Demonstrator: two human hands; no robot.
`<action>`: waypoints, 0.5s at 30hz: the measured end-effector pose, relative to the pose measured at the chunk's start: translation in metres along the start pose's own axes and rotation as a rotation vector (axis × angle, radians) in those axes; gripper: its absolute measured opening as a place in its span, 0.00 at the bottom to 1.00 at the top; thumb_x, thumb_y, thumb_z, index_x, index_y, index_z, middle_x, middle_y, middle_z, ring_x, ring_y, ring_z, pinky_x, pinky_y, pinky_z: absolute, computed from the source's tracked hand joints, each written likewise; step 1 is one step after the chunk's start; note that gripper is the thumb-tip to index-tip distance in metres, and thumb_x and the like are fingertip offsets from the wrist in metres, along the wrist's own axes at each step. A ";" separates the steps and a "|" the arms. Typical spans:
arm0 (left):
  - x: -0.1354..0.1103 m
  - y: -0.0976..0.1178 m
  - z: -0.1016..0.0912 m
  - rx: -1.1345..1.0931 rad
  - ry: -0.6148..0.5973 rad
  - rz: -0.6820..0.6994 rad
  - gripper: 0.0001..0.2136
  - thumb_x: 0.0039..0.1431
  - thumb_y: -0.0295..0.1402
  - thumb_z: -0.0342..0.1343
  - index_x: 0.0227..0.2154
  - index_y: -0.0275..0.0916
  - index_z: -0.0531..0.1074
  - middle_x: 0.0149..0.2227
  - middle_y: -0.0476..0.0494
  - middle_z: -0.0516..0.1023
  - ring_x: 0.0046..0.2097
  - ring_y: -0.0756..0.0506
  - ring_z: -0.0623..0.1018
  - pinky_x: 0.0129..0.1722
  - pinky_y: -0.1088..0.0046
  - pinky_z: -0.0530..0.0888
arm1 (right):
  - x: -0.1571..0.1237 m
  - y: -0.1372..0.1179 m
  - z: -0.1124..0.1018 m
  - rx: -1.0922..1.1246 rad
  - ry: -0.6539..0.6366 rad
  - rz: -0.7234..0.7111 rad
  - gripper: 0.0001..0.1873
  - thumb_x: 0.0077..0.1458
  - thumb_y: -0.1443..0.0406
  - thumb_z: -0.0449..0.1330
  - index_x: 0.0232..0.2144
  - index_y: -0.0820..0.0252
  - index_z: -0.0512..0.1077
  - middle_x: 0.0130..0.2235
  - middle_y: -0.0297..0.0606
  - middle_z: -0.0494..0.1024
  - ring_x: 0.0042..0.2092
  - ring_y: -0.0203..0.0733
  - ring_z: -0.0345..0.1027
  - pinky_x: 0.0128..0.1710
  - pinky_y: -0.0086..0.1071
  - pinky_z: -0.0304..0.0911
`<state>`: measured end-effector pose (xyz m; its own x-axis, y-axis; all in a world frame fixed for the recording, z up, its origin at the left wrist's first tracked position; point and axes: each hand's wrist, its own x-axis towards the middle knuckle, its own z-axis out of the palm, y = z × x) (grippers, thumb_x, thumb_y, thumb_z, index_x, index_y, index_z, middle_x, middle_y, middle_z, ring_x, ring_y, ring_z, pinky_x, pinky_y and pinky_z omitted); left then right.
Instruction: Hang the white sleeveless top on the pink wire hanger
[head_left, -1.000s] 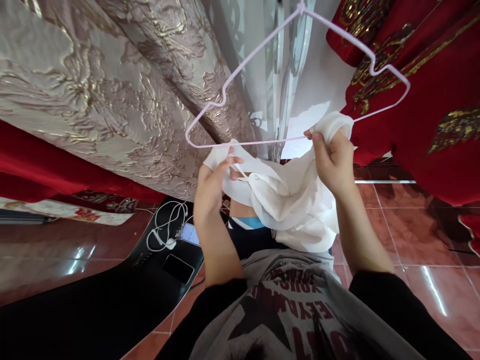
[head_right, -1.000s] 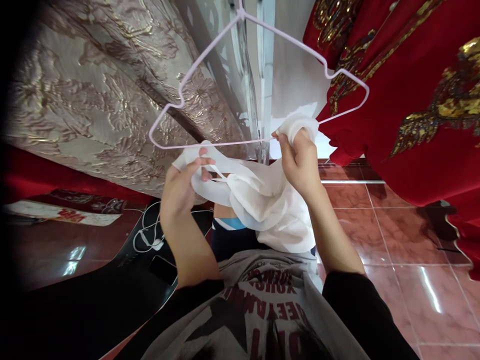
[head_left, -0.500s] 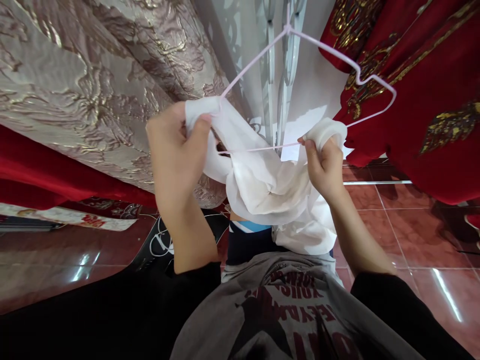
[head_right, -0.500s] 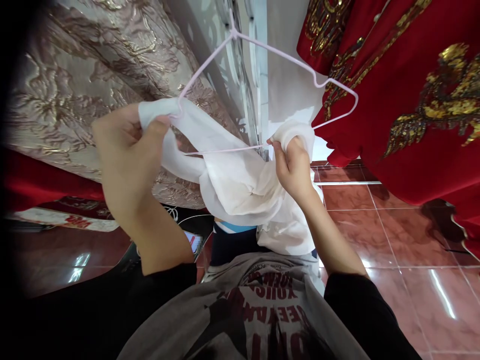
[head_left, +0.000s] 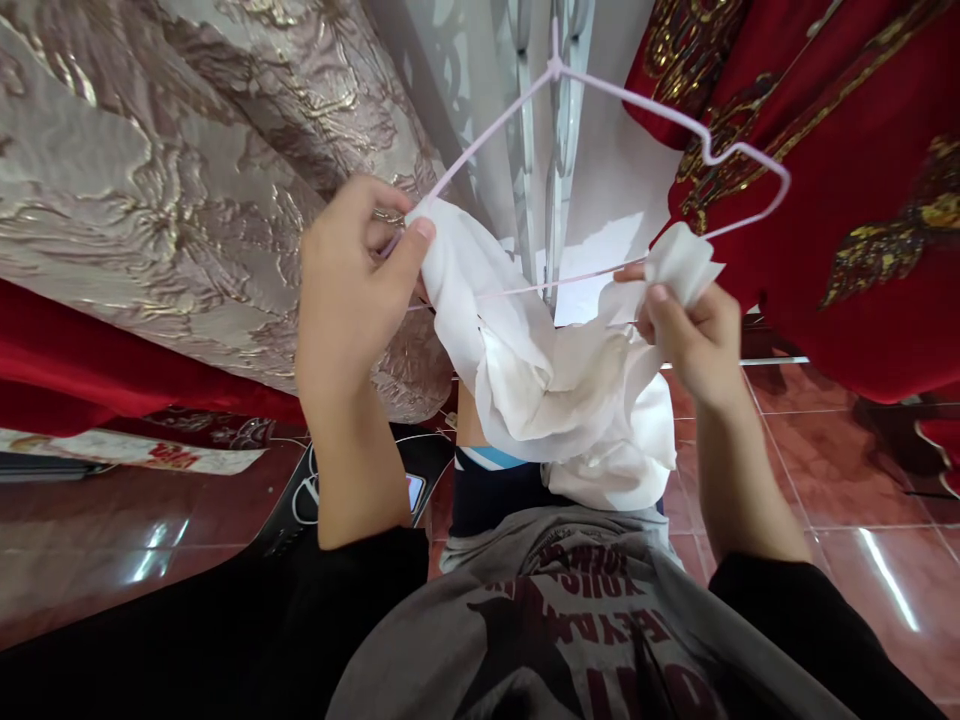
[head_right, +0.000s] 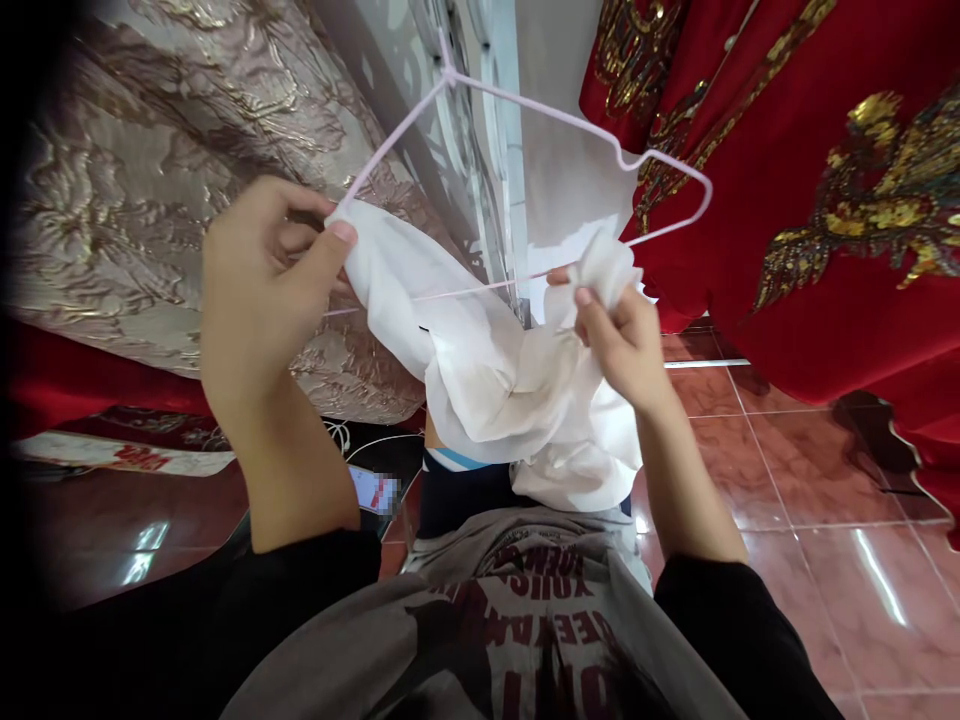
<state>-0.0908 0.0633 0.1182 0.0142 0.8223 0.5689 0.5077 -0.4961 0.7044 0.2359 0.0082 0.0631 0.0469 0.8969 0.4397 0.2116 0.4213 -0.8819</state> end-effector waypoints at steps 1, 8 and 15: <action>-0.001 0.000 -0.001 -0.013 -0.022 0.014 0.12 0.69 0.39 0.64 0.42 0.34 0.77 0.25 0.52 0.77 0.22 0.50 0.77 0.36 0.62 0.84 | 0.002 0.000 -0.012 0.045 0.011 0.075 0.19 0.66 0.50 0.63 0.48 0.55 0.81 0.40 0.38 0.83 0.25 0.29 0.60 0.28 0.34 0.63; 0.001 0.005 -0.008 -0.040 -0.030 -0.004 0.06 0.68 0.29 0.63 0.37 0.30 0.81 0.26 0.49 0.78 0.22 0.52 0.76 0.24 0.76 0.79 | 0.065 0.016 -0.093 -0.105 0.202 0.473 0.09 0.58 0.71 0.67 0.26 0.63 0.80 0.27 0.40 0.81 0.18 0.27 0.59 0.23 0.38 0.52; -0.003 0.012 -0.007 -0.050 -0.019 -0.081 0.07 0.67 0.30 0.64 0.37 0.30 0.83 0.29 0.44 0.81 0.23 0.50 0.77 0.28 0.69 0.81 | 0.102 -0.033 -0.076 -0.300 0.222 0.232 0.18 0.63 0.77 0.60 0.22 0.62 0.77 0.16 0.28 0.67 0.17 0.23 0.53 0.21 0.34 0.43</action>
<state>-0.0908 0.0533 0.1281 -0.0083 0.8653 0.5012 0.4643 -0.4405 0.7683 0.3075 0.0753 0.1503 0.3287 0.8986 0.2908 0.4430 0.1252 -0.8877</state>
